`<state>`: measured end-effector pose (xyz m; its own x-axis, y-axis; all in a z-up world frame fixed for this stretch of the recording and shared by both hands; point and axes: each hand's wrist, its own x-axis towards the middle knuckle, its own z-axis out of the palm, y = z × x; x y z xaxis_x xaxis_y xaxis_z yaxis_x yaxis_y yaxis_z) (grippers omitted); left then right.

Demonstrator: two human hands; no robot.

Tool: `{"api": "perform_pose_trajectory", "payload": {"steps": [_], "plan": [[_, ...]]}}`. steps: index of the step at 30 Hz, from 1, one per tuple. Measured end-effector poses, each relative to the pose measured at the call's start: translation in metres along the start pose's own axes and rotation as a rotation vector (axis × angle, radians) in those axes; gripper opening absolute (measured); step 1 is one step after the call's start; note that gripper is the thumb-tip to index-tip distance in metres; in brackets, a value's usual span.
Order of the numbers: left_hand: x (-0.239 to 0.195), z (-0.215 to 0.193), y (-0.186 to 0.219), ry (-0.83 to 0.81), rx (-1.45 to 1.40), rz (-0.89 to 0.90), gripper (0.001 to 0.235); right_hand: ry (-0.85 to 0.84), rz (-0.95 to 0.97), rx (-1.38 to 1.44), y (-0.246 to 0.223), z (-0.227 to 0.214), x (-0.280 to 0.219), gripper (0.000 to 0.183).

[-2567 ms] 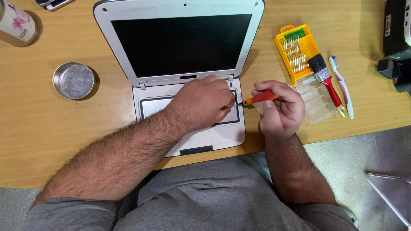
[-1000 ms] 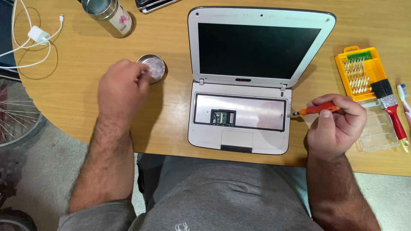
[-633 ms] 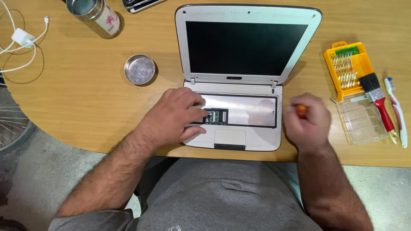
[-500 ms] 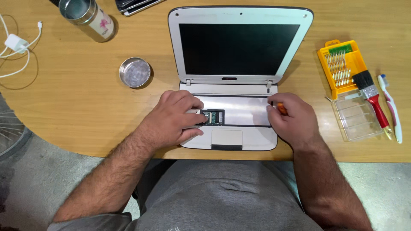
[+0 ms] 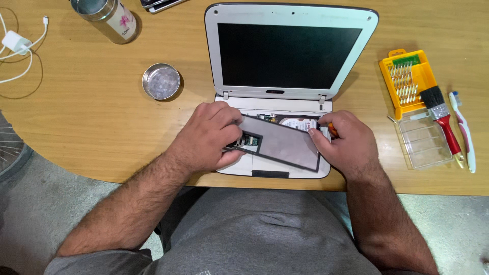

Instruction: The person opens a white laptop, removes a bottom panel, and detaches the battery. They then flip the laptop over and use a screwdriver to remove multiple screws from the back casing.

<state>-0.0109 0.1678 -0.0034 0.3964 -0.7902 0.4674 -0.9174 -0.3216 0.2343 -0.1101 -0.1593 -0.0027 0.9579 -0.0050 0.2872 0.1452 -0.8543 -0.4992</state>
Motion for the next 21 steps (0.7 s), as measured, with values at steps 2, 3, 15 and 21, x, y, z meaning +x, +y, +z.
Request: {"api": "perform_pose_trajectory", "payload": {"steps": [2,3,15,21], "plan": [[0.001,-0.003,0.003,0.012,0.024,0.01,0.034,0.009,0.029,0.028,-0.001,-0.001,0.0,0.019],[0.001,-0.004,0.005,0.022,0.046,0.016,0.038,0.015,0.059,0.057,-0.002,-0.001,0.0,0.018],[-0.014,-0.047,0.024,-0.068,-0.447,-0.161,0.026,0.03,0.083,0.147,0.011,0.002,-0.004,0.017],[-0.069,-0.058,0.012,0.155,-0.784,-0.441,0.025,-0.008,0.076,0.124,0.005,-0.001,-0.002,0.015]]}}
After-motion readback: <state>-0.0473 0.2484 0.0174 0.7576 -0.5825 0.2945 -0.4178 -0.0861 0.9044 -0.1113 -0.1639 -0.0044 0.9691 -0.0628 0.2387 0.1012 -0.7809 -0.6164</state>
